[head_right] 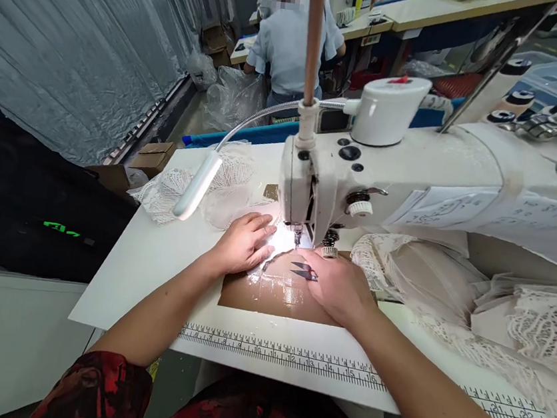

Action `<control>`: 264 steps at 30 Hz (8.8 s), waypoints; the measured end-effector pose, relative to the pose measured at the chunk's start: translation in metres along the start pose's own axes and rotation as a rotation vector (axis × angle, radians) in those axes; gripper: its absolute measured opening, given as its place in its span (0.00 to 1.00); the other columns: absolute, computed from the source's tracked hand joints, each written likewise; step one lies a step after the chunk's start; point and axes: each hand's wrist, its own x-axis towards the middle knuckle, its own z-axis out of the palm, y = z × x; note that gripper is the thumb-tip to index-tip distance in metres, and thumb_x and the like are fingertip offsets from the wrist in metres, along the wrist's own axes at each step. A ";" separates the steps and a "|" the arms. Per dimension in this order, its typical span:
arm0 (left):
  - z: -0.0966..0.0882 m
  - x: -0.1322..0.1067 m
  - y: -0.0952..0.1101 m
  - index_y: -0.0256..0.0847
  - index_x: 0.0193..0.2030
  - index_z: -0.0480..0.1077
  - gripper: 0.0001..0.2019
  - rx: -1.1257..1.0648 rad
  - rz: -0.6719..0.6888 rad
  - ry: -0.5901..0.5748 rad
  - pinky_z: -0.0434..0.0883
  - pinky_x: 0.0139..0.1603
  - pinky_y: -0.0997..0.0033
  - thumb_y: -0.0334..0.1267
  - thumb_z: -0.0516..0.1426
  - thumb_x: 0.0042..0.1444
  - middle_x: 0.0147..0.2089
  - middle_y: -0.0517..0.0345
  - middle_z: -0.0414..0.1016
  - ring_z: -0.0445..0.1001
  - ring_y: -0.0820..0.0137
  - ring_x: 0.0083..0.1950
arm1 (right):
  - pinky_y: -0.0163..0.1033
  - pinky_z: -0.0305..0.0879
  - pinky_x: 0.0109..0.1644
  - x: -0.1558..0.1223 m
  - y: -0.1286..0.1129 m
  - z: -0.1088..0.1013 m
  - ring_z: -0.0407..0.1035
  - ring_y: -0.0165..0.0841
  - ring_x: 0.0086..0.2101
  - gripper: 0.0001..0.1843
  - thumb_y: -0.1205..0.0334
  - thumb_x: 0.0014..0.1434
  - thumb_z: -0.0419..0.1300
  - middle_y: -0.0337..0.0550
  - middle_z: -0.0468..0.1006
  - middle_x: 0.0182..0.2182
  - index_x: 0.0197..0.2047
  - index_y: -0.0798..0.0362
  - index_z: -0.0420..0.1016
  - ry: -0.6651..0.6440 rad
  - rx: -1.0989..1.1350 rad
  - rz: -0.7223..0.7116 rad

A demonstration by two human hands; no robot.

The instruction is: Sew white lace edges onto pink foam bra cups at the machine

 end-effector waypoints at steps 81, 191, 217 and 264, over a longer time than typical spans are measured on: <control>-0.027 -0.053 0.037 0.33 0.32 0.69 0.18 -1.531 -0.602 -0.182 0.61 0.31 0.77 0.44 0.68 0.43 0.30 0.61 0.66 0.65 0.77 0.31 | 0.40 0.63 0.34 -0.009 0.000 -0.013 0.68 0.35 0.30 0.18 0.44 0.58 0.55 0.41 0.76 0.30 0.37 0.49 0.74 -0.310 0.666 -0.121; -0.032 -0.033 0.011 0.39 0.55 0.68 0.28 -0.883 -0.237 -0.109 0.64 0.58 0.65 0.44 0.64 0.47 0.56 0.49 0.71 0.69 0.61 0.56 | 0.39 0.63 0.36 0.017 -0.027 0.002 0.64 0.34 0.32 0.15 0.50 0.59 0.55 0.41 0.71 0.29 0.32 0.53 0.71 -0.244 0.916 -0.032; -0.031 -0.031 0.021 0.36 0.37 0.72 0.12 -1.076 -0.313 -0.123 0.63 0.35 0.75 0.42 0.62 0.50 0.35 0.58 0.70 0.66 0.73 0.35 | 0.39 0.61 0.35 0.013 -0.032 -0.004 0.64 0.33 0.31 0.14 0.51 0.61 0.54 0.39 0.71 0.28 0.33 0.51 0.72 -0.122 0.844 -0.056; -0.015 -0.025 0.021 0.34 0.36 0.77 0.15 -1.241 -0.294 -0.340 0.65 0.38 0.74 0.45 0.63 0.49 0.34 0.56 0.74 0.70 0.71 0.37 | 0.39 0.68 0.36 0.015 -0.026 0.003 0.71 0.35 0.34 0.18 0.49 0.55 0.61 0.42 0.76 0.34 0.44 0.51 0.69 -0.305 1.073 0.061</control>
